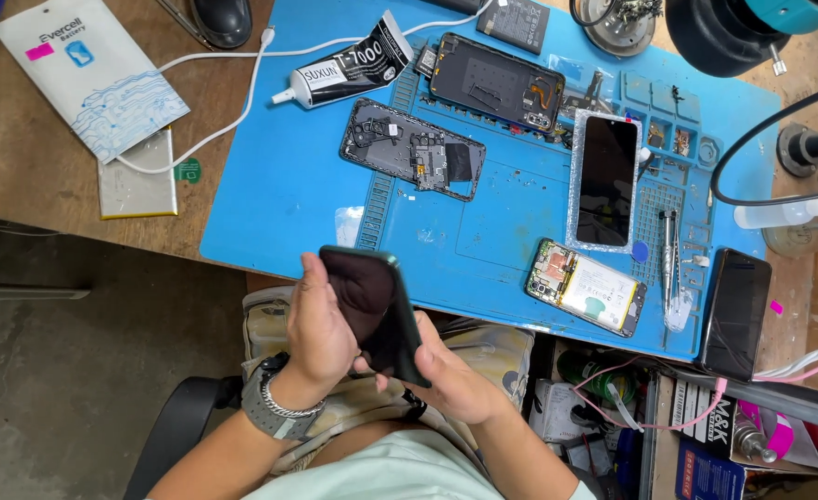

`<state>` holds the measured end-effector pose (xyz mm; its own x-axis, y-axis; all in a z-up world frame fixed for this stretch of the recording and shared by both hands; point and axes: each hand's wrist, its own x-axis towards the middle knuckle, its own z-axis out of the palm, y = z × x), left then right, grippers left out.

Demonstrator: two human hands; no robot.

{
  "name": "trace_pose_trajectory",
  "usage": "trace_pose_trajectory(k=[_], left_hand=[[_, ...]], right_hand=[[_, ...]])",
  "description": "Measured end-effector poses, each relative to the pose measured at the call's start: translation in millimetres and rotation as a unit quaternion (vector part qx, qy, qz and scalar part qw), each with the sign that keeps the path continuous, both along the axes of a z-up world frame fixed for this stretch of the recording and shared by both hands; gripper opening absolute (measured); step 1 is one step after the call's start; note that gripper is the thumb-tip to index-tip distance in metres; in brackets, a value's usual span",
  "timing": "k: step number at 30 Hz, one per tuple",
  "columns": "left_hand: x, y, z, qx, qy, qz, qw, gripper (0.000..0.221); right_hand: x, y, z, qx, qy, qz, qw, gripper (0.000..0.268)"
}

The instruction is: The person handles a smartphone, removes the back cover, and uses a screwdriver to remove screws from the internal frame. They then use tweezers to lift and remove small components from the device's interior.

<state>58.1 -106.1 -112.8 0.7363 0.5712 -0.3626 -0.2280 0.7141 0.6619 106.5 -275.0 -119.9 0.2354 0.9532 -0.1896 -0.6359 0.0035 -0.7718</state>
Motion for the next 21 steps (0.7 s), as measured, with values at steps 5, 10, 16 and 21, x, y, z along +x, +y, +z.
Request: trace_pose_trajectory(k=[5, 10, 16, 21], left_hand=[[2.4, 46.8, 22.4, 0.203, -0.024, -0.099, 0.974, 0.069], [14.1, 97.0, 38.9, 0.338, 0.051, -0.246, 0.907, 0.051], [24.3, 90.5, 52.8, 0.516, 0.226, -0.465, 0.683, 0.081], [12.6, 71.5, 27.1, 0.642, 0.116, -0.312, 0.691, 0.061]], right_hand=[[20.8, 2.0, 51.6, -0.063, -0.323, -0.037, 0.943, 0.05], [65.5, -14.7, 46.3, -0.168, -0.647, -0.064, 0.741, 0.049], [99.5, -18.5, 30.9, -0.198, -0.751, -0.018, 0.629, 0.041], [97.9, -23.7, 14.0, -0.209, -0.779, -0.053, 0.588, 0.044]])
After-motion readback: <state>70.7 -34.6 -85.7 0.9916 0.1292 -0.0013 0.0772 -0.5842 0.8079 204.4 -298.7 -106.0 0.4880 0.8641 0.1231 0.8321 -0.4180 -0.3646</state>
